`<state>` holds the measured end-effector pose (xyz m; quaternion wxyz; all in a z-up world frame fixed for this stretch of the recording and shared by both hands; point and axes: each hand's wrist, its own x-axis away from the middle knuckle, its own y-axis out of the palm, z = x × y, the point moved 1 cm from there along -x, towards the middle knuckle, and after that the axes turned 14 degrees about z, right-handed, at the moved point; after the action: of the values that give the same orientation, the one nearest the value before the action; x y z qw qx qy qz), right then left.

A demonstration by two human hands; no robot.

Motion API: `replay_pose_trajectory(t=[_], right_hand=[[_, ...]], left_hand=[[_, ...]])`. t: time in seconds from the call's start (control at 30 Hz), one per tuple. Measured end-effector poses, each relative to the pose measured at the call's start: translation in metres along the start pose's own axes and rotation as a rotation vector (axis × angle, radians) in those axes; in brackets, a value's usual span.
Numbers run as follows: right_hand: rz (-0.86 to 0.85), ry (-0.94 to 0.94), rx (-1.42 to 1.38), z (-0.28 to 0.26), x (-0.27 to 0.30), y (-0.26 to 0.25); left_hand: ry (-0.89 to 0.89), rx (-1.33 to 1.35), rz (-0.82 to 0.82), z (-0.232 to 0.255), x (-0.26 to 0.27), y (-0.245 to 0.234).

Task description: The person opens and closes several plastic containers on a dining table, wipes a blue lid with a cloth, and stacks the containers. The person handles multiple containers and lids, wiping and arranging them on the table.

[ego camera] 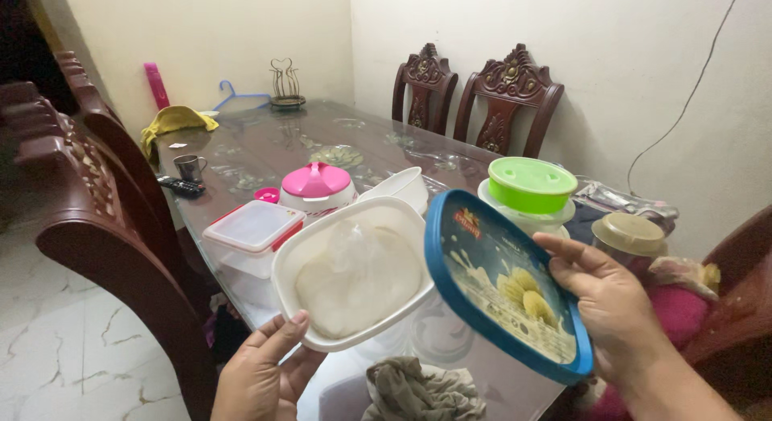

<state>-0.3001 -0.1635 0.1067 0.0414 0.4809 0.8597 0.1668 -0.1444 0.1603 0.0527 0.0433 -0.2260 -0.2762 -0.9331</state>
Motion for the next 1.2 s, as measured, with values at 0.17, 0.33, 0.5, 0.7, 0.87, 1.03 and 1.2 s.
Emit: replay_pose_trajectory(t=[0.17, 0.33, 0.5, 0.7, 0.87, 1.03, 1.2], right_hand=[[0.019, -0.329, 0.121, -0.033, 0.026, 0.025], [0.038, -0.510, 0.175, -0.041, 0.035, 0.030], [0.049, -0.717, 0.271, -0.045, 0.047, 0.038], [0.119, -1.343, 0.739, -0.059, 0.065, 0.045], [0.072, -1.355, 0.736, -0.065, 0.072, 0.052], [0.120, -1.146, 0.668, -0.058, 0.063, 0.046], [0.266, -0.602, 0.165, -0.023, 0.015, 0.032]], left_hand=[[-0.026, -0.025, -0.016, -0.004, -0.003, 0.000], [-0.043, 0.061, -0.021, -0.010, -0.004, 0.000], [-0.040, 0.118, -0.043, -0.017, -0.014, -0.004], [-0.034, 0.133, -0.017, -0.030, -0.022, -0.008], [-0.102, 0.147, 0.017, -0.038, -0.032, -0.009], [0.035, 0.187, 0.008, -0.043, -0.035, -0.007], [0.134, 0.152, -0.012, -0.033, -0.030, -0.001]])
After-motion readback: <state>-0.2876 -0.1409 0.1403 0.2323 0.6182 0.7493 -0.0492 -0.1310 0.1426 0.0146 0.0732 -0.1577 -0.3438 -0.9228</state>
